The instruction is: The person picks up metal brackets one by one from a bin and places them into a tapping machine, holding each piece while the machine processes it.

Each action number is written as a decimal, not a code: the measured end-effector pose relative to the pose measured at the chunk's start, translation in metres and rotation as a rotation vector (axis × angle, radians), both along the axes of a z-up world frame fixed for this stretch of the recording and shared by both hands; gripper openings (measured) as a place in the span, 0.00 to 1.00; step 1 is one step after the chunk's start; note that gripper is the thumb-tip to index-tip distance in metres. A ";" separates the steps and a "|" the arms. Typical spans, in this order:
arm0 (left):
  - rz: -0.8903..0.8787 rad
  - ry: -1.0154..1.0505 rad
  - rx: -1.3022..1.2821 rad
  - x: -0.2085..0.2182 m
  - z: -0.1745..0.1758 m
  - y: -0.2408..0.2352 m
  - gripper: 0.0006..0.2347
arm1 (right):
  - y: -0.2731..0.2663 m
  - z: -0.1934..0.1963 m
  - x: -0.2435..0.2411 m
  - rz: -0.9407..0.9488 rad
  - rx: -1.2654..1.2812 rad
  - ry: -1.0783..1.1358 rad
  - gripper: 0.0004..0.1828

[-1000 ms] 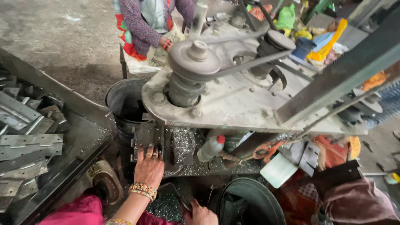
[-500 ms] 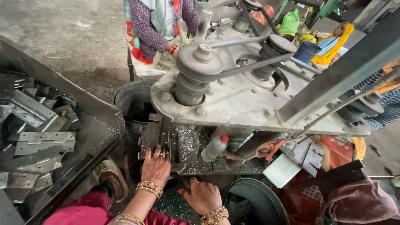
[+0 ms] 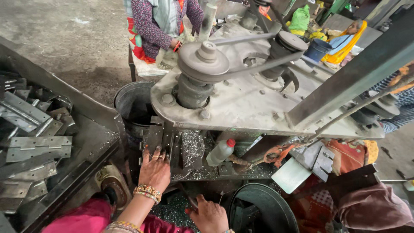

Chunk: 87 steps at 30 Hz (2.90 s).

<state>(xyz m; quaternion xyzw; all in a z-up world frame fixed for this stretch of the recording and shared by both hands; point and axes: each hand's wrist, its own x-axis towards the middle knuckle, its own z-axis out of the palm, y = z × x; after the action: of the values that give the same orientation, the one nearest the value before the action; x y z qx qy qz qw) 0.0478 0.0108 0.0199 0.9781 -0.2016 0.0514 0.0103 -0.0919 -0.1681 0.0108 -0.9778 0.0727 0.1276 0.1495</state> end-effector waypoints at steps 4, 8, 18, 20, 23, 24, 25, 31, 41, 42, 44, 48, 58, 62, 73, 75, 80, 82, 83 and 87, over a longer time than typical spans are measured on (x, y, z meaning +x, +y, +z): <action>-0.007 -0.016 0.087 0.002 0.002 -0.004 0.17 | 0.009 0.029 0.009 0.063 -0.041 -0.043 0.29; 0.000 -0.038 0.157 0.000 0.004 -0.012 0.17 | -0.003 0.015 0.013 0.062 0.008 -0.012 0.28; 0.010 -0.021 0.078 -0.014 0.000 -0.007 0.14 | -0.043 -0.161 -0.008 -0.093 0.197 0.201 0.27; 0.038 -0.036 0.087 -0.007 0.006 -0.008 0.14 | -0.027 -0.100 -0.007 -0.127 0.152 0.187 0.29; 0.038 -0.004 0.079 0.001 0.009 -0.017 0.13 | -0.001 -0.017 0.008 -0.052 -0.048 0.105 0.33; 0.050 0.035 0.093 0.004 0.006 -0.020 0.13 | 0.000 -0.006 0.012 -0.026 -0.048 0.073 0.33; 0.058 0.066 0.107 0.014 0.005 -0.024 0.13 | -0.004 -0.005 0.017 -0.005 -0.048 0.034 0.33; 0.100 -0.182 -0.029 0.022 -0.019 -0.025 0.18 | -0.043 -0.165 -0.019 -0.132 0.058 0.103 0.32; 0.076 0.078 0.206 0.042 0.020 -0.017 0.14 | -0.007 -0.011 0.005 0.010 0.038 0.000 0.31; 0.082 0.047 0.197 0.043 0.018 -0.017 0.14 | -0.006 -0.002 0.008 0.024 0.045 -0.003 0.30; 0.088 -0.038 0.176 0.053 0.020 -0.021 0.14 | -0.007 -0.006 0.012 0.021 0.030 -0.054 0.32; 0.066 -0.079 0.198 0.055 0.014 -0.023 0.14 | -0.011 -0.060 -0.025 -0.083 -0.022 -0.020 0.30; 0.081 -0.036 0.207 0.059 0.011 -0.023 0.16 | -0.013 -0.037 0.000 -0.047 -0.006 -0.077 0.23; 0.084 0.013 0.226 0.057 0.010 -0.023 0.16 | -0.027 -0.091 -0.012 -0.073 0.033 0.024 0.24; 0.055 -0.054 0.047 0.015 0.002 -0.007 0.15 | -0.030 -0.102 0.009 -0.067 0.040 0.078 0.41; 0.035 -0.025 0.007 0.012 0.001 -0.003 0.14 | -0.016 -0.040 0.011 -0.046 0.027 -0.104 0.32; 0.071 0.026 -0.053 0.035 -0.017 -0.011 0.15 | 0.016 0.052 0.022 -0.049 -0.049 -0.315 0.25; 0.085 -0.097 -0.154 0.050 -0.025 -0.018 0.16 | 0.018 0.063 0.024 -0.080 -0.077 -0.259 0.23; 0.106 -0.161 -0.201 0.054 -0.028 -0.015 0.16 | 0.020 0.064 0.025 -0.109 -0.052 -0.267 0.22; 0.066 -0.140 -0.237 0.046 -0.018 0.008 0.19 | 0.012 0.057 0.024 -0.163 0.055 -0.319 0.17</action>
<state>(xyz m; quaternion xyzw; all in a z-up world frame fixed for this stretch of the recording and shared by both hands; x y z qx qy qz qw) 0.0940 0.0190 0.0023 0.9701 -0.1622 0.1432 0.1098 -0.0675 -0.1563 0.0676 -0.9720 0.1235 -0.0397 0.1958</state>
